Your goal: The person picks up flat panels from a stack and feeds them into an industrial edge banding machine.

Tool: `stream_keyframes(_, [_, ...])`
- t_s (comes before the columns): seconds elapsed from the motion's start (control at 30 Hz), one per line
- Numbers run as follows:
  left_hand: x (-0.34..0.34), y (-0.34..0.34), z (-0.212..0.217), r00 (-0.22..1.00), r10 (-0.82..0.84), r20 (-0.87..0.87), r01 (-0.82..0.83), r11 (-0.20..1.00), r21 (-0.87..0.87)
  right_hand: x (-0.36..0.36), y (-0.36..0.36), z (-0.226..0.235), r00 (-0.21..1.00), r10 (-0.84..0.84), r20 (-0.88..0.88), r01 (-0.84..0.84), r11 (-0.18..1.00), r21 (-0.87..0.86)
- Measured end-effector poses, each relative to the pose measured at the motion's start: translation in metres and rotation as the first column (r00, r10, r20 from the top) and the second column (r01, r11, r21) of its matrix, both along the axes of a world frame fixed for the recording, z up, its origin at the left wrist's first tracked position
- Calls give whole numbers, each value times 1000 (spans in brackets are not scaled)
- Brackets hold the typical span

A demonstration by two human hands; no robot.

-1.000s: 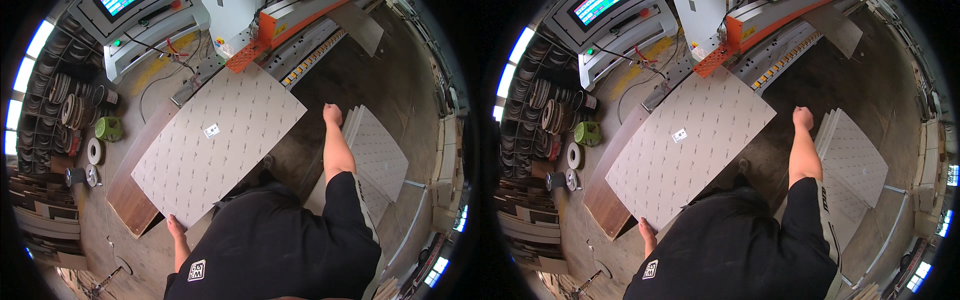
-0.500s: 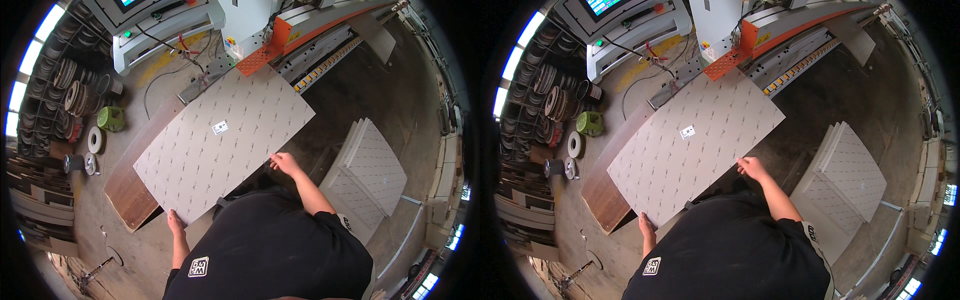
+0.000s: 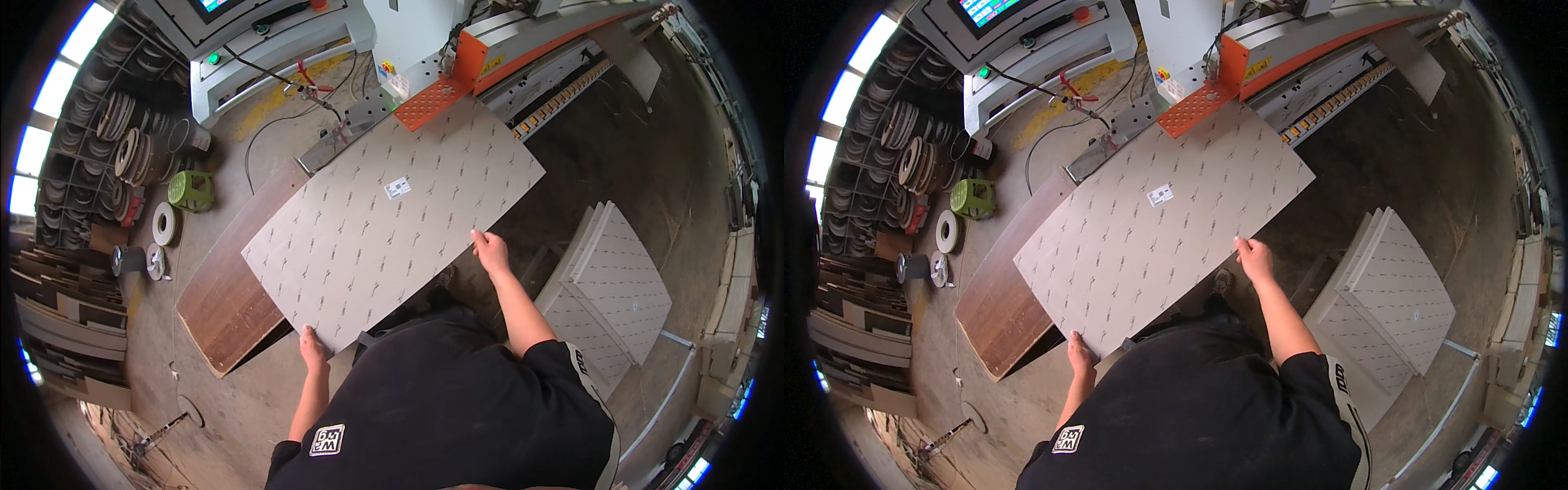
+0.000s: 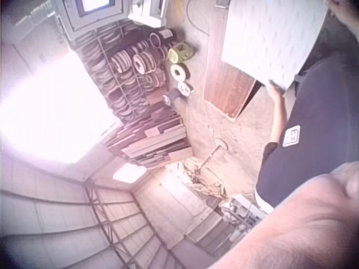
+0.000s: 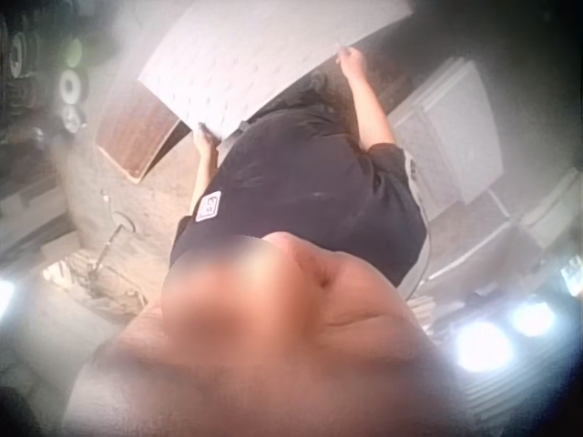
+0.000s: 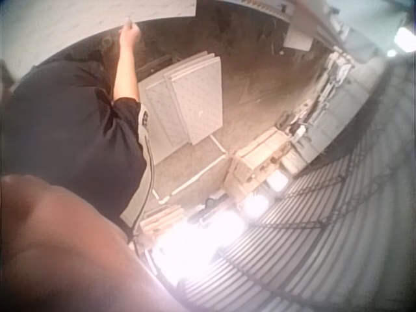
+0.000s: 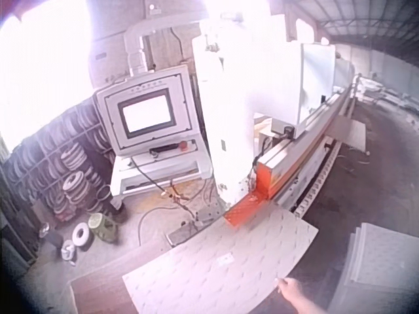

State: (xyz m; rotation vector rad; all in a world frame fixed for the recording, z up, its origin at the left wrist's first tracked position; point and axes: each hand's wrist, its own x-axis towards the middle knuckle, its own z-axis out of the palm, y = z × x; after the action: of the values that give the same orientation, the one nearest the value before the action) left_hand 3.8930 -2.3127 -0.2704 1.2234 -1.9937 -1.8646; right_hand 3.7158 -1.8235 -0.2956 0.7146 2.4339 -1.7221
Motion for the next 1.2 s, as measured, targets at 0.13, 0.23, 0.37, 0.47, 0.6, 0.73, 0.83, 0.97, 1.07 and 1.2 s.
stream_keyframes(0.13, [-6,8,5,999,-30,12,30,999,20,4,-4,1,999,-49,1,49,998,46])
stream_keyframes(0.23, [-2,-10,0,993,-119,-12,120,992,34,11,-18,-4,991,-130,-39,129,991,-30])
stream_keyframes(0.37, [-13,-7,11,981,-196,-5,196,976,95,51,-59,-5,971,-231,-56,203,928,-311])
stream_keyframes(0.47, [-14,-12,9,958,-258,-124,274,952,137,117,-95,-39,995,-42,-88,23,977,-211])
stream_keyframes(0.6, [-11,-32,-10,942,-324,-86,332,938,103,239,-145,-68,992,45,117,-13,966,-259])
stream_keyframes(0.73, [-4,-28,6,935,-353,-28,346,893,287,356,-169,-68,950,-153,273,228,935,-272])
stream_keyframes(0.83, [-4,-38,6,903,-429,-9,415,868,273,418,-181,-63,873,-357,333,448,857,-255])
stream_keyframes(0.97, [0,-27,46,851,-488,191,431,859,274,473,-182,-59,714,-558,422,670,720,-181])
stream_keyframes(1.07, [-2,-29,61,746,-647,157,582,749,317,481,-160,-74,669,-638,382,738,633,-235])
stream_keyframes(1.2, [-4,-40,54,427,-870,247,833,485,266,466,-97,-97,545,-754,366,831,427,-357])
